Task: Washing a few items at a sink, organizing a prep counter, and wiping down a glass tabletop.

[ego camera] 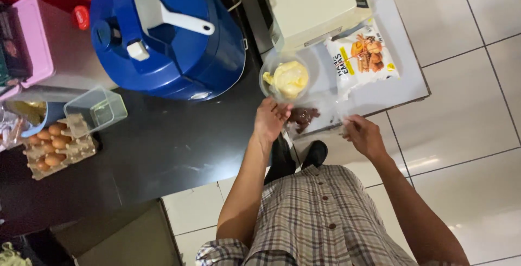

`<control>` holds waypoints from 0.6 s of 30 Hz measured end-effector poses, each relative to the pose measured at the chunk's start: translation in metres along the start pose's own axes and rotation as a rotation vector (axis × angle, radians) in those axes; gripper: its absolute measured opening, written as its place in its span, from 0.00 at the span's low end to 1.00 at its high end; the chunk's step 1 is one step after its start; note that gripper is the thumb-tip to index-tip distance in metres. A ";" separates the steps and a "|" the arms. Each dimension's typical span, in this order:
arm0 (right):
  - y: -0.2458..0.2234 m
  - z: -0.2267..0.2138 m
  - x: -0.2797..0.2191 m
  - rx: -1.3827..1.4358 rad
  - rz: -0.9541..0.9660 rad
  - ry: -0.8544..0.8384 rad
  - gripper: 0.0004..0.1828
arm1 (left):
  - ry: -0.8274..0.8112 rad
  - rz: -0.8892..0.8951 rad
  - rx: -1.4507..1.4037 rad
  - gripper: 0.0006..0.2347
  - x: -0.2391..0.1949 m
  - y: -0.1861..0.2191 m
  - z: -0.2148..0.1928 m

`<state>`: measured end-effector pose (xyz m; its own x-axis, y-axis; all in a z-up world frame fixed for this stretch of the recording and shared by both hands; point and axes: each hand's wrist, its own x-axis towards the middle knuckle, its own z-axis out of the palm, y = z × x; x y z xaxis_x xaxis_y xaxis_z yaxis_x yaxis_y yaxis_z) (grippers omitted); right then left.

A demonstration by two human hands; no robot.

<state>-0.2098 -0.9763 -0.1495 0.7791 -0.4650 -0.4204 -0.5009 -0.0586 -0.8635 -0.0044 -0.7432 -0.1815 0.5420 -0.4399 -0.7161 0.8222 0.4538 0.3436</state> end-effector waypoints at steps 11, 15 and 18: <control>-0.008 0.026 0.023 -0.041 0.093 -0.133 0.23 | 0.200 0.240 0.319 0.20 -0.068 0.005 -0.054; 0.017 0.026 0.016 -0.548 -0.265 0.177 0.21 | 0.199 0.220 0.297 0.18 -0.085 0.005 -0.085; -0.045 0.039 -0.014 -0.250 -0.374 0.282 0.20 | 0.220 0.251 0.324 0.16 -0.101 0.007 -0.096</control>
<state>-0.1835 -0.9329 -0.1154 0.8075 -0.5894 0.0251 -0.3092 -0.4591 -0.8328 -0.0705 -0.6210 -0.1651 0.7104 -0.1561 -0.6863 0.7010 0.2444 0.6700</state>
